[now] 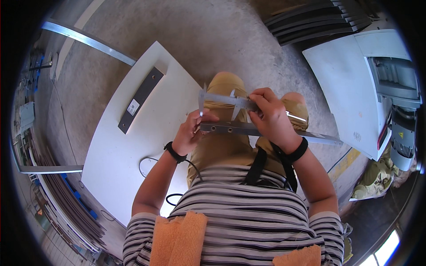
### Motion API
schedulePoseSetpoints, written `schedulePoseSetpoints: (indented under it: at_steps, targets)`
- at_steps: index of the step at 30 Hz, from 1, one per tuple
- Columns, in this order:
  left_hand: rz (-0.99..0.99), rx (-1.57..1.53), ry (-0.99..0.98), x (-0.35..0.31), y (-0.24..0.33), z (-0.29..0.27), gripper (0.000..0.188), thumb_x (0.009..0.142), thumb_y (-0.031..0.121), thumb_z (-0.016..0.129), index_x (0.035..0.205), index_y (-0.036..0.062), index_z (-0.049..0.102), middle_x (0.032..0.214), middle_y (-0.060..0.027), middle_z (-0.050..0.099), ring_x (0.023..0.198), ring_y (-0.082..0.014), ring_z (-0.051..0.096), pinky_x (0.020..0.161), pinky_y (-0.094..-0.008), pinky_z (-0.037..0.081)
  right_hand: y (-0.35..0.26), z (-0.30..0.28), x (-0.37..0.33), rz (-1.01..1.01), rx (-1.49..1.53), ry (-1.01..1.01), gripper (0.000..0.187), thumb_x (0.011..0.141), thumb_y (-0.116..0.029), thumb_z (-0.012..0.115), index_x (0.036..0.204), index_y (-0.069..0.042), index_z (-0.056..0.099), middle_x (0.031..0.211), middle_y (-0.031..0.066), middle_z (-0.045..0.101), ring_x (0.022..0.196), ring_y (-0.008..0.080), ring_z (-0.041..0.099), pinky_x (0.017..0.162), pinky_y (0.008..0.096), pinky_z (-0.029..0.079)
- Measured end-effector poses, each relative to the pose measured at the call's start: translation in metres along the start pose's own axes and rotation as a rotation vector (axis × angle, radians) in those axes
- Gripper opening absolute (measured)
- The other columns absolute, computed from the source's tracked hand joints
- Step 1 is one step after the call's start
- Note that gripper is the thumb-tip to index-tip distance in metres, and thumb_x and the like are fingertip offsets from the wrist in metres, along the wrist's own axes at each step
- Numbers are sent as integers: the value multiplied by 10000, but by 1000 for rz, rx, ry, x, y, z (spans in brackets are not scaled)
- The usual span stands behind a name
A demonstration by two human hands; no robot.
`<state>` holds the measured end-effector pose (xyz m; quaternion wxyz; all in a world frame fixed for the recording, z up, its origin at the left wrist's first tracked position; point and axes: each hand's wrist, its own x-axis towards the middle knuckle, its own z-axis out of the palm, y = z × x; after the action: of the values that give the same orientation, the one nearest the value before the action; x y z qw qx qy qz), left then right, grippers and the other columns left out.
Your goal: The recorder uses a caliper to measure the dimensions of a gray metal strip in a manufacturing setting.
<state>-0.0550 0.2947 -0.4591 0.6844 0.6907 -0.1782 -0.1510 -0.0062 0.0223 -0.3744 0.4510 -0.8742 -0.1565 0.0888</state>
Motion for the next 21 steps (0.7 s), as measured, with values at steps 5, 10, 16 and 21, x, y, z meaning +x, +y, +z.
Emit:
schedulePoseSetpoints:
  at_steps: [5,10,16,21]
  targets:
    - [-123,-121,25,2,8,3,667,806,-227,457,1364,85,272,1246,-154,590,1183,-238,584,999,-353,463,5,9,-3,-71,-45,-13,361,762,87,658,1107,47,563,1149,157,534,819,259,632,684,294,541]
    - [-59,0,9,1,6,1,664,793,-227,489,1345,71,273,1227,-153,604,1206,-250,568,1037,-374,433,9,15,-3,-64,-10,-44,373,758,89,655,1114,43,555,1167,162,521,881,296,619,715,328,540]
    - [-125,-35,12,1,12,2,656,787,-219,517,1331,62,281,1218,-142,608,1213,-249,560,1042,-374,429,7,15,-2,-65,-26,-45,385,748,91,659,1115,42,553,1157,165,521,937,316,607,758,340,534]
    - [-130,-72,33,0,12,4,646,802,-203,533,1334,61,278,1211,-134,604,1185,-241,572,1033,-372,433,10,16,0,-51,5,-74,390,746,89,662,1117,34,556,1155,166,523,958,327,601,783,346,525]
